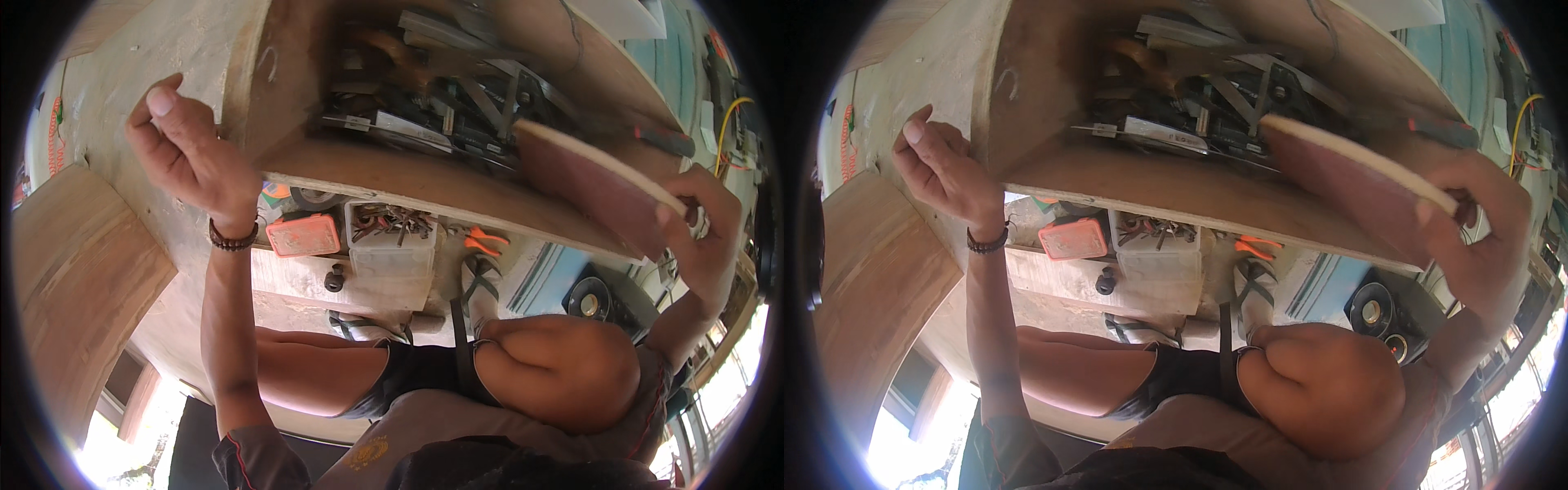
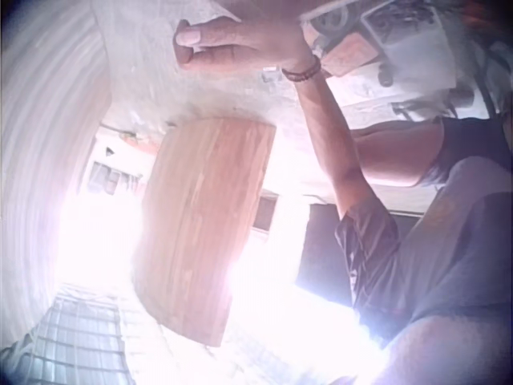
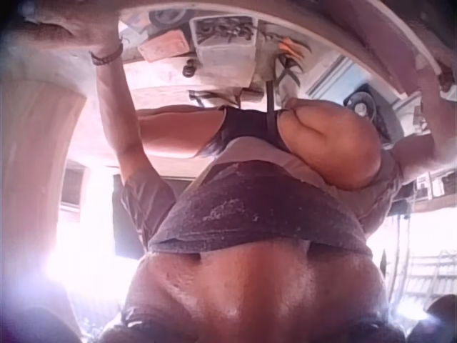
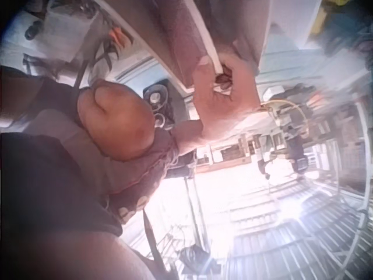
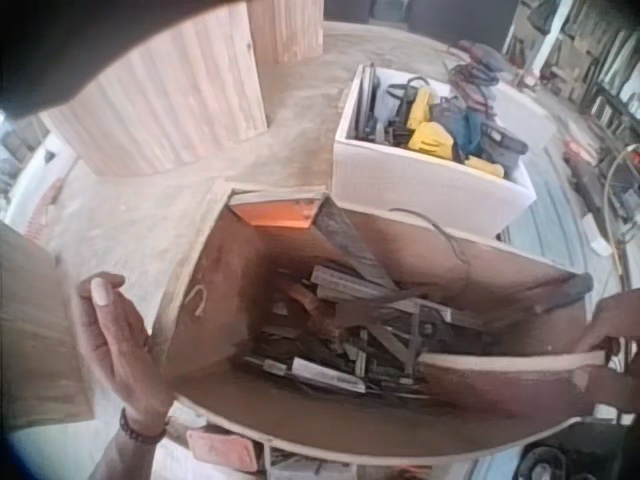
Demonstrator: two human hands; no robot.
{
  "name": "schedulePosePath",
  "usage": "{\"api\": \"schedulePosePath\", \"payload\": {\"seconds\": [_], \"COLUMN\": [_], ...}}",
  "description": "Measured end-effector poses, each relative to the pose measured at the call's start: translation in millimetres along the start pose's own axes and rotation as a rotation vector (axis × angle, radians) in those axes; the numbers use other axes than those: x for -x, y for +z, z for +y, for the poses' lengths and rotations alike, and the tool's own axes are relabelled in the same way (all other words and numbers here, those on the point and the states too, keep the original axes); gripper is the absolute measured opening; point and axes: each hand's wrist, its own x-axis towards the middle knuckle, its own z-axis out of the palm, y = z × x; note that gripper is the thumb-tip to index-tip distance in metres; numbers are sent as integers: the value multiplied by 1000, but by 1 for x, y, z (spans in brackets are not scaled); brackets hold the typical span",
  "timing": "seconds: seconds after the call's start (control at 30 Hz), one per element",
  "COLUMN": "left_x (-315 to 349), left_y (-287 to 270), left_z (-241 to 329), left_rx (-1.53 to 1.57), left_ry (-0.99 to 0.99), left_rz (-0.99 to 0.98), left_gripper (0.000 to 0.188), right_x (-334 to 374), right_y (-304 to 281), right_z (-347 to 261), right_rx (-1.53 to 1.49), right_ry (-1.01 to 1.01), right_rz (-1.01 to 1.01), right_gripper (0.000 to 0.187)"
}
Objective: The person walks through a workshop, then sits on the floor to work with small hardware. They use pliers to cut a metal pin, insert it into a circular metal piece, and then pick up and examine a drill bit from a container of screws.
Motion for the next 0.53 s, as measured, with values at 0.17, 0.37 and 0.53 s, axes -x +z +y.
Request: {"api": "schedulePosePath", "payload": {"seconds": [0.17, 0.37, 0.53], "left_x": [-2, -4, -4], "left_y": [-8, -6, -9], "left_z": [-5, -15, -9], "left_rx": [-42, -60, -113], "left_ry": [13, 75, 14], "left_rz": [30, 74, 43], "left_gripper": [33, 34, 28], "right_x": [19, 39, 34], "right_y": [-17, -21, -19], "right_z": [21, 44, 52], "right_rx": [141, 227, 199], "right_ry": [85, 198, 283], "right_rz": [79, 68, -3], "right_gripper": [8, 11, 19]}}
